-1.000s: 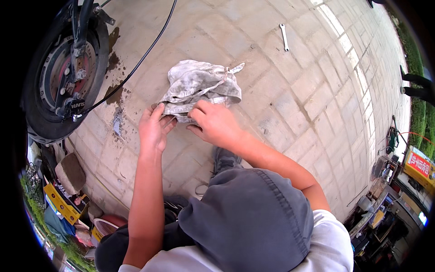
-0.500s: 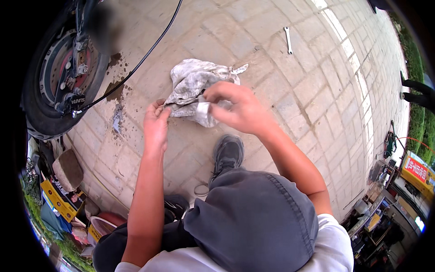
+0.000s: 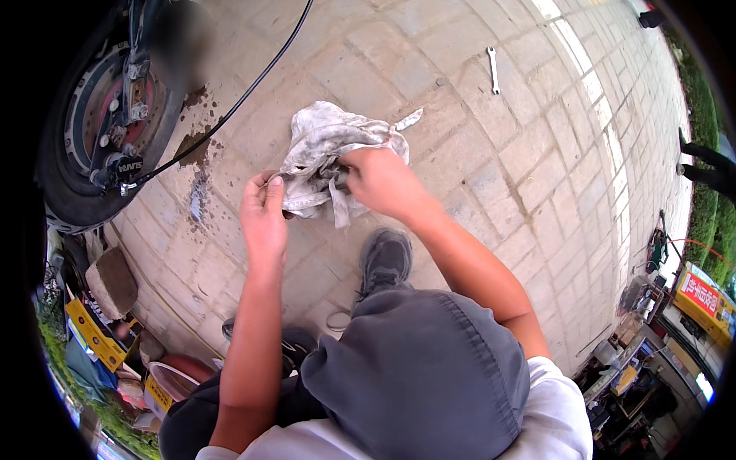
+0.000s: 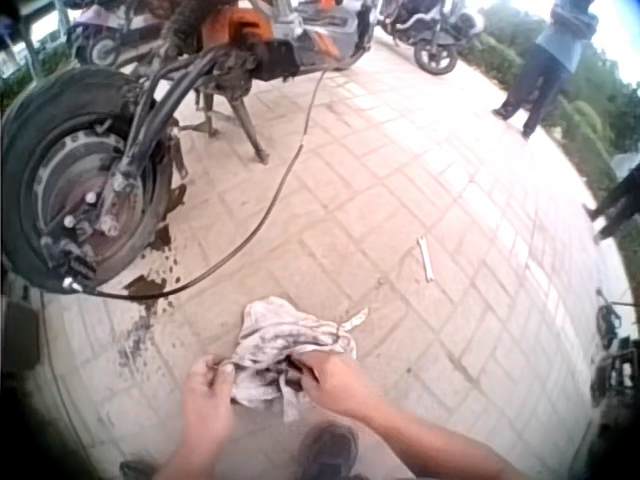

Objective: The person uses a wrench to tighten a bolt on the rear wheel of an orange scooter. They then wipe the wheel and brake assembly with a cloth.

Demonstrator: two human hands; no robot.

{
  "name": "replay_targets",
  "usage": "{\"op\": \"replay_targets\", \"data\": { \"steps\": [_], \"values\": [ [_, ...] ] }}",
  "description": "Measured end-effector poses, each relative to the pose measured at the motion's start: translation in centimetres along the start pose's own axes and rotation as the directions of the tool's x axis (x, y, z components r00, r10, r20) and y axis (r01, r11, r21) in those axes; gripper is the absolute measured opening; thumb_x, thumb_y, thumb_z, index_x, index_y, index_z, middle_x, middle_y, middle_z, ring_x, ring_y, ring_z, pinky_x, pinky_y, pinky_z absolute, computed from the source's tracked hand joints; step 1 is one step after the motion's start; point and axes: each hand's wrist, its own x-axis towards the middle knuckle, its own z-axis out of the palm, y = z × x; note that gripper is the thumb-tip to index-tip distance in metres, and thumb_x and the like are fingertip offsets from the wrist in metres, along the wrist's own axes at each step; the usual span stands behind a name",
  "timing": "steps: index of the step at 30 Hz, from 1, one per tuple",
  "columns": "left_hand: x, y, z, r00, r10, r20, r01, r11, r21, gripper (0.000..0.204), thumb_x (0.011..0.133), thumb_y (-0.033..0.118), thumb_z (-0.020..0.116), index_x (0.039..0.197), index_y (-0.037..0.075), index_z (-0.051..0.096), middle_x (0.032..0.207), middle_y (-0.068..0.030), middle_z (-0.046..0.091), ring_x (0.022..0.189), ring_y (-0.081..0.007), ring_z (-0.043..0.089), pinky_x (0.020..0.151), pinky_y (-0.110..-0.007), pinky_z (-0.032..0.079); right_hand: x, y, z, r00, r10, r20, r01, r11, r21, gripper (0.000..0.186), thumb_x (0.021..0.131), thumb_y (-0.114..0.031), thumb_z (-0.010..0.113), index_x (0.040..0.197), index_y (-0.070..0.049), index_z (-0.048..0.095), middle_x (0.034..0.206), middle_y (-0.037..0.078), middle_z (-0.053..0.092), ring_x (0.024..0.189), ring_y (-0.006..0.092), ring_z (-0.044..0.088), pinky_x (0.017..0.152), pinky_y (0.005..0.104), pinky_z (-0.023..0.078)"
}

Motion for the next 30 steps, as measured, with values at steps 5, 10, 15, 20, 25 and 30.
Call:
{"op": "replay_targets", "data": {
  "steps": [5, 10, 15, 20, 25, 30],
  "values": [
    [0.1, 1.7, 0.7, 0.985, -0.172, 0.013, 0.173, 0.984, -0.045, 0.021, 0.096, 0.014, 0.055, 0.111, 0.000, 0.055, 0.086, -0.0031, 0.063, 0.070, -0.0045, 0.051, 0.056, -0.022, 0.041, -0.4, 5.9, -2.2, 0.972, -0.095, -0.217, 0.015, 0.938, -0.346, 0.026, 0.077, -0.009, 0.068, 0.102, -0.006, 0.067, 0.099, 0.012, 0.065, 0.087, 0.0326, 0.063, 0.077, 0.0383, 0.052],
    [0.4, 1.4, 0.3, 0.988, -0.146, 0.042, 0.148, 0.988, -0.049, 0.023, 0.094, 0.014, 0.059, 0.110, -0.001, 0.055, 0.085, -0.0033, 0.063, 0.067, -0.0047, 0.051, 0.054, -0.021, 0.039, 0.4, 7.9, -2.7, 0.965, -0.031, -0.259, -0.039, 0.965, -0.261, 0.018, 0.079, -0.010, 0.069, 0.096, -0.006, 0.070, 0.097, 0.008, 0.067, 0.086, 0.0280, 0.065, 0.076, 0.0356, 0.053],
    [0.5, 1.1, -0.8, 0.993, -0.096, 0.061, 0.094, 0.995, 0.033, 0.023, 0.093, 0.015, 0.061, 0.107, -0.002, 0.056, 0.085, -0.0038, 0.062, 0.068, -0.0059, 0.052, 0.055, -0.021, 0.042, -0.5, -0.3, -1.3, 0.936, -0.149, -0.319, 0.183, 0.980, 0.077, 0.018, 0.083, -0.005, 0.064, 0.100, -0.003, 0.068, 0.096, 0.011, 0.067, 0.086, 0.0292, 0.065, 0.075, 0.0340, 0.052],
    [-0.3, 1.0, 0.8, 0.996, 0.041, 0.073, -0.038, 0.998, -0.055, 0.025, 0.095, 0.018, 0.059, 0.108, -0.003, 0.056, 0.087, -0.0041, 0.061, 0.071, -0.0072, 0.054, 0.059, -0.022, 0.047, -0.9, -1.2, 2.3, 0.987, -0.068, 0.147, 0.041, 0.983, 0.178, 0.031, 0.083, -0.003, 0.057, 0.114, -0.002, 0.062, 0.110, 0.017, 0.063, 0.101, 0.0357, 0.060, 0.088, 0.0388, 0.048],
    [0.0, 0.5, -1.2, 0.999, 0.040, 0.007, -0.040, 0.998, -0.039, 0.024, 0.096, 0.017, 0.058, 0.108, -0.003, 0.056, 0.089, -0.0044, 0.061, 0.073, -0.0073, 0.054, 0.060, -0.023, 0.048, -0.3, -0.7, -0.9, 0.978, -0.207, 0.036, 0.204, 0.976, 0.074, 0.027, 0.083, 0.002, 0.052, 0.107, 0.000, 0.062, 0.111, 0.019, 0.062, 0.101, 0.0385, 0.058, 0.085, 0.0427, 0.048],
    [0.4, 0.8, -0.9, 0.999, 0.052, -0.004, -0.052, 0.998, -0.041, 0.024, 0.095, 0.016, 0.058, 0.109, -0.003, 0.056, 0.091, -0.0045, 0.061, 0.073, -0.0072, 0.054, 0.061, -0.023, 0.048, 0.2, 3.5, -1.9, 0.968, 0.212, -0.132, -0.242, 0.928, -0.283, 0.025, 0.082, -0.004, 0.058, 0.106, 0.000, 0.063, 0.108, 0.019, 0.063, 0.091, 0.0358, 0.062, 0.079, 0.0421, 0.050]
  ]
}}
